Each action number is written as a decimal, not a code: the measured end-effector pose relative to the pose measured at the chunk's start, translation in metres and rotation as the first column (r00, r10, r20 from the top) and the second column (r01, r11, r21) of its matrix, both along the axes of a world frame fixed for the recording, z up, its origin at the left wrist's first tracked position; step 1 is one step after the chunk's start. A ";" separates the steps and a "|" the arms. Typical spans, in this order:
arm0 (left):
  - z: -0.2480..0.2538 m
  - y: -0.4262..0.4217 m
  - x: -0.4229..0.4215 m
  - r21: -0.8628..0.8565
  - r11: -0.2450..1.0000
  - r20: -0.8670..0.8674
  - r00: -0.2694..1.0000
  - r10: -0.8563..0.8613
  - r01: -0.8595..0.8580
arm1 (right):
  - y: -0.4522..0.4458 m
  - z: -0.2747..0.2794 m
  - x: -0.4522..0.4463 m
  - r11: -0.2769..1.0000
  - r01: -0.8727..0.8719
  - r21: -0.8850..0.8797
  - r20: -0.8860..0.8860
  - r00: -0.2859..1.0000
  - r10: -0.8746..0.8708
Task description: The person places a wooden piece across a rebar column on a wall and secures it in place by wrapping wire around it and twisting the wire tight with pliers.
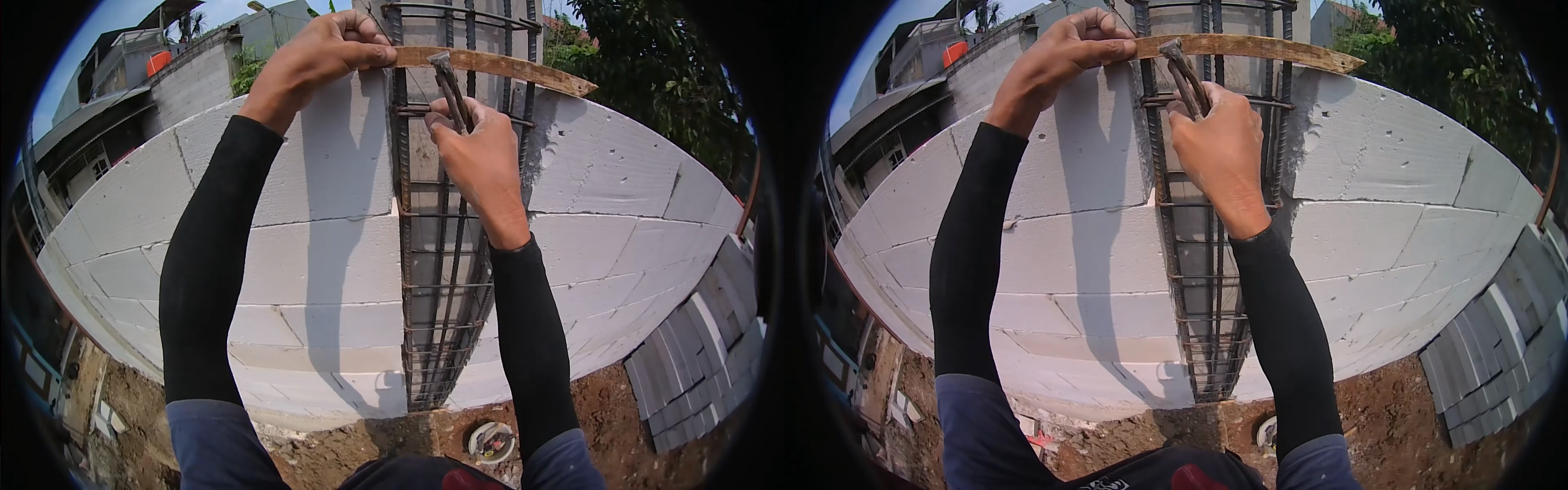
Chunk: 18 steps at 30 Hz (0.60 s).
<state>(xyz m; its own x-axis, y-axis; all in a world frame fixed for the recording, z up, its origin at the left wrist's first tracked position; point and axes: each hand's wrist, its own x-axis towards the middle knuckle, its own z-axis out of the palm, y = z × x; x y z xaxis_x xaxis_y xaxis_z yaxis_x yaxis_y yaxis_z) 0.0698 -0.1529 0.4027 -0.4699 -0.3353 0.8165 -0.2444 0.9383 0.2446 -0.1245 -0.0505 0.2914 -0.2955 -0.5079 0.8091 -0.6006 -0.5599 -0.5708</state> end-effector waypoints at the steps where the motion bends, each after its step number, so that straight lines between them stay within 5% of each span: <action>1: 0.000 -0.003 -0.001 -0.005 1.000 -0.006 1.000 0.009 -0.009 | 0.001 -0.002 -0.001 1.000 -0.016 0.022 0.018 1.000 0.016; 10: -0.019 0.005 -0.004 -0.098 0.978 -0.212 0.964 0.159 -0.183 | -0.019 0.011 0.012 0.990 -0.063 -0.128 0.044 0.997 0.069; 13: -0.012 0.014 0.002 -0.059 0.991 -0.035 0.992 0.118 -0.120 | -0.019 0.014 0.020 0.984 -0.113 -0.135 0.143 0.981 0.132; 18: -0.021 0.025 0.000 -0.194 0.959 -0.073 0.978 0.195 -0.206 | -0.026 0.022 0.028 0.946 -0.219 -0.239 0.101 0.963 0.249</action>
<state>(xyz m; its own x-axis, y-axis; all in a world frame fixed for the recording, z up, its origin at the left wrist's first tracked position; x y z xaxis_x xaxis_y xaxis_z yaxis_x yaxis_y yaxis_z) 0.0701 -0.1280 0.3813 -0.3641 -0.2460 0.8983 -0.4246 0.9023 0.0750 -0.0965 -0.0762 0.3136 -0.2989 -0.3858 0.8728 -0.3671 -0.7978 -0.4783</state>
